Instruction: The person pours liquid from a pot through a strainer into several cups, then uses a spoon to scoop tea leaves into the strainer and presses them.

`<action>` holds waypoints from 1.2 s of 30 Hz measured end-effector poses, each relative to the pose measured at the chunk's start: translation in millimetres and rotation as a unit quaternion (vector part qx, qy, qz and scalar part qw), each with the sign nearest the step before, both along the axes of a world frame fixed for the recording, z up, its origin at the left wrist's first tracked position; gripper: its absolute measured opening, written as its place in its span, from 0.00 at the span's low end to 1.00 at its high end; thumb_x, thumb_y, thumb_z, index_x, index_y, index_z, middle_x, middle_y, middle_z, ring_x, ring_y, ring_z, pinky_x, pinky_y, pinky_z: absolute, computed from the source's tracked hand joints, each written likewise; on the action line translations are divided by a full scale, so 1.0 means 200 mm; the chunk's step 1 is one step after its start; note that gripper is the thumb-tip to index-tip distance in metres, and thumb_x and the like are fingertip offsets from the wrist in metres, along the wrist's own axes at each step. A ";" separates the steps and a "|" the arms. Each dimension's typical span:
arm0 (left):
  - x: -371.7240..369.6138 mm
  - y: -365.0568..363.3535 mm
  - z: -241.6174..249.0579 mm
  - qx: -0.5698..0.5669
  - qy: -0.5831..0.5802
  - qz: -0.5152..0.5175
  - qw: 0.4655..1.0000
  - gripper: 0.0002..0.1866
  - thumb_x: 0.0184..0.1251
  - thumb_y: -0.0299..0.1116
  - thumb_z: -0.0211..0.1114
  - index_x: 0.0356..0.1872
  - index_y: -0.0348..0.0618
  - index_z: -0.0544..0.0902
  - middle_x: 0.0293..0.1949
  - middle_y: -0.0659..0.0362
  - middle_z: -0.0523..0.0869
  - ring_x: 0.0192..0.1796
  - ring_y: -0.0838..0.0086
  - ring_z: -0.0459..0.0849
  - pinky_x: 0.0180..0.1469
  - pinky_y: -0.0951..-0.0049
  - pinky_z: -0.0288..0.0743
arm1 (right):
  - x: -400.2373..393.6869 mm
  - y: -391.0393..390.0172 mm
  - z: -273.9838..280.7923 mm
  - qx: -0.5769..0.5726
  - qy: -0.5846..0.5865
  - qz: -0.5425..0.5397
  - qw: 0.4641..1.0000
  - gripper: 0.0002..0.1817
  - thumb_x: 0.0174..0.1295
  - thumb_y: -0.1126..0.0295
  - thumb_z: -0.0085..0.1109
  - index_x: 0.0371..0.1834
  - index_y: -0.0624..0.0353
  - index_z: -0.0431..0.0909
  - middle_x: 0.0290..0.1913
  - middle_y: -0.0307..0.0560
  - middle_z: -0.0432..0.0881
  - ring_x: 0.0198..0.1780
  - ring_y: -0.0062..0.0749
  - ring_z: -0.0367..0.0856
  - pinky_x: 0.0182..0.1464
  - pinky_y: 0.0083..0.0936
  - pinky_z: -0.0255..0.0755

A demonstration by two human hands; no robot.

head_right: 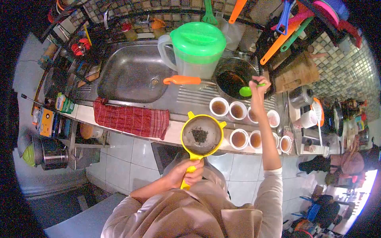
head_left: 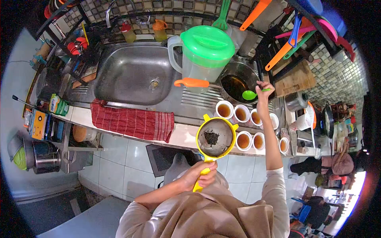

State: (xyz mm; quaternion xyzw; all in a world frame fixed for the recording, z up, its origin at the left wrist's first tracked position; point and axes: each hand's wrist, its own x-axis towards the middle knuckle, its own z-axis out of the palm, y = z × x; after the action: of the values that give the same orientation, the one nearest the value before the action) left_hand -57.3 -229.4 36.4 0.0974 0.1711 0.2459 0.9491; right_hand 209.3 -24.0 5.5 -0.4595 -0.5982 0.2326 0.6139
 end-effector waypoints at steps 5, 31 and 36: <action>0.05 -0.01 0.06 0.016 -0.044 0.001 0.999 0.11 0.67 0.41 0.45 0.28 0.47 0.62 0.14 0.67 0.59 0.15 0.82 0.58 0.16 0.83 0.52 | 0.08 -0.01 -0.06 -0.075 -0.163 -0.065 0.982 0.15 0.60 0.67 0.49 0.39 0.62 0.55 0.41 0.50 0.57 0.50 0.40 0.62 0.55 0.29 0.52; 0.02 0.04 -0.16 -0.057 -0.008 -0.011 0.998 0.14 0.66 0.46 0.47 0.25 0.51 0.63 0.11 0.70 0.57 0.10 0.86 0.53 0.11 0.85 0.49 | 0.14 -0.09 -0.11 -0.151 -0.225 -0.119 0.955 0.11 0.62 0.67 0.42 0.35 0.65 0.71 0.27 0.49 0.76 0.30 0.31 0.76 0.35 0.24 0.65; 0.02 0.04 -0.19 -0.083 -0.006 -0.019 0.996 0.13 0.65 0.46 0.48 0.25 0.51 0.64 0.09 0.70 0.56 0.10 0.85 0.53 0.10 0.85 0.48 | 0.11 -0.10 -0.10 -0.150 -0.231 -0.113 0.955 0.12 0.62 0.64 0.40 0.37 0.60 0.71 0.26 0.53 0.78 0.29 0.42 0.78 0.33 0.31 0.67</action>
State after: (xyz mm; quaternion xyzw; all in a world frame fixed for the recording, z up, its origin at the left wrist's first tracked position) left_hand -53.9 -221.3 -2.0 0.0201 0.1830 0.2139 0.9593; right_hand 232.2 -44.1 -14.5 -0.6519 -0.6263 0.1361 0.4053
